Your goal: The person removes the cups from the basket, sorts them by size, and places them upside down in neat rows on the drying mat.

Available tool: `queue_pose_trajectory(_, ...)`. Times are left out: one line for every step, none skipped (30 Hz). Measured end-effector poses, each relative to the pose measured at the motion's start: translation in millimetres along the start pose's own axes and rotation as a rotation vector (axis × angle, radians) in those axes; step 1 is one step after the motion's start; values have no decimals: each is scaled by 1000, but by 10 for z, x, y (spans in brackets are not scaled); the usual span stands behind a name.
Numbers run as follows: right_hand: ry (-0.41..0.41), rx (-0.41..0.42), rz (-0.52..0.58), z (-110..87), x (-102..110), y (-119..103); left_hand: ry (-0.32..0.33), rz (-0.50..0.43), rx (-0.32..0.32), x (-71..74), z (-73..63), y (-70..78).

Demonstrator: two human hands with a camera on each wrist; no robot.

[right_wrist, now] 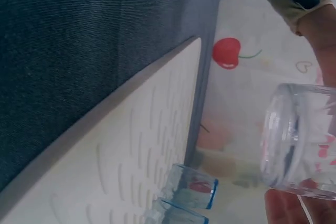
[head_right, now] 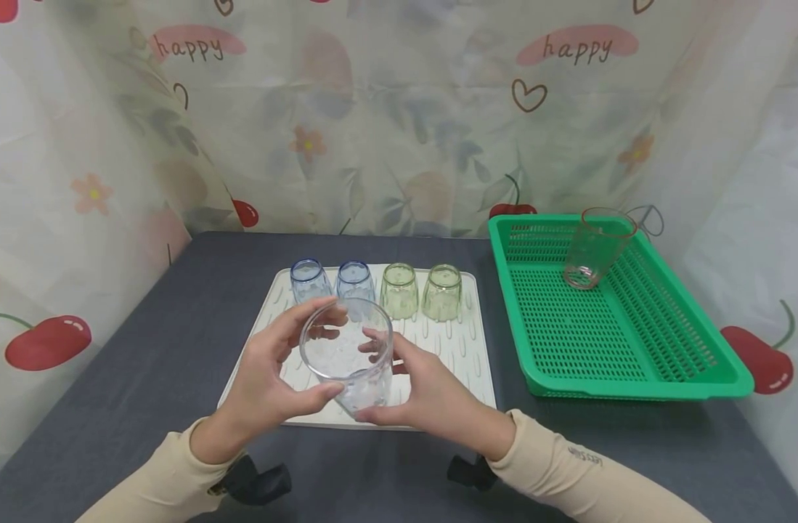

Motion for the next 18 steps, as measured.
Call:
queue_pose_trajectory(-11, -11, 11, -3, -24, 21, 1, -11, -7, 7, 5, 13)
queue_pose_trajectory(-25, -27, 19, -6, -52, 45, 2, -21, -13, 13, 11, 24)
queue_pose_trajectory(-38, -39, 28, -10, -77, 66, 2, -33, -18, 17, 16, 34)
queue_pose_trajectory(-52, -49, 32, -14, -103, 85, 3, -44, -26, 21, 21, 45)
queue_pose_trajectory(-64, -56, 36, -18, -127, 99, 3, -56, -35, 24, 24, 56)
queue_pose_trajectory(-74, -59, 40, -22, -147, 111, 3, -68, -43, 27, 27, 64)
queue_pose_trajectory(-81, -64, 43, -26, -161, 121, 1, -77, -46, 27, 30, 68)
queue_pose_trajectory(-83, -59, 42, -29, -168, 122, -3, -89, -47, 25, 32, 71)
queue_pose_trajectory(-81, -54, 41, -32, -169, 123, -7, -99, -46, 24, 34, 70)
queue_pose_trajectory(-78, -50, 38, -34, -164, 123, -15, -109, -41, 21, 35, 65)
queue_pose_trajectory(-73, -49, 40, -35, -154, 123, -23, -120, -33, 18, 35, 58)
queue_pose_trajectory(-67, -51, 39, -36, -143, 128, -33, -136, -18, 14, 36, 47)
queue_pose_trajectory(-62, -56, 37, -36, -129, 136, -45, -150, 0, 11, 36, 32)
queue_pose_trajectory(-56, -61, 37, -36, -113, 141, -58, -166, 19, 9, 36, 20)
queue_pose_trajectory(-50, -69, 38, -35, -95, 150, -71, -175, 40, 8, 35, 7)
queue_pose_trajectory(-45, -73, 36, -34, -77, 154, -83, -180, 62, 10, 33, -5)
queue_pose_trajectory(-42, -77, 35, -32, -60, 158, -94, -181, 86, 15, 29, -18)
queue_pose_trajectory(-38, -83, 31, -31, -40, 163, -103, -178, 107, 24, 26, -28)
Point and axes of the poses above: each hand's wrist, its own z-axis towards the middle knuckle, its own x-axis out of the back of the hand, y = z × x, the point moved 10 cm from there along z, towards the middle knuckle, and after that the axes turned 14 degrees about -z, right-handed, at the moved point
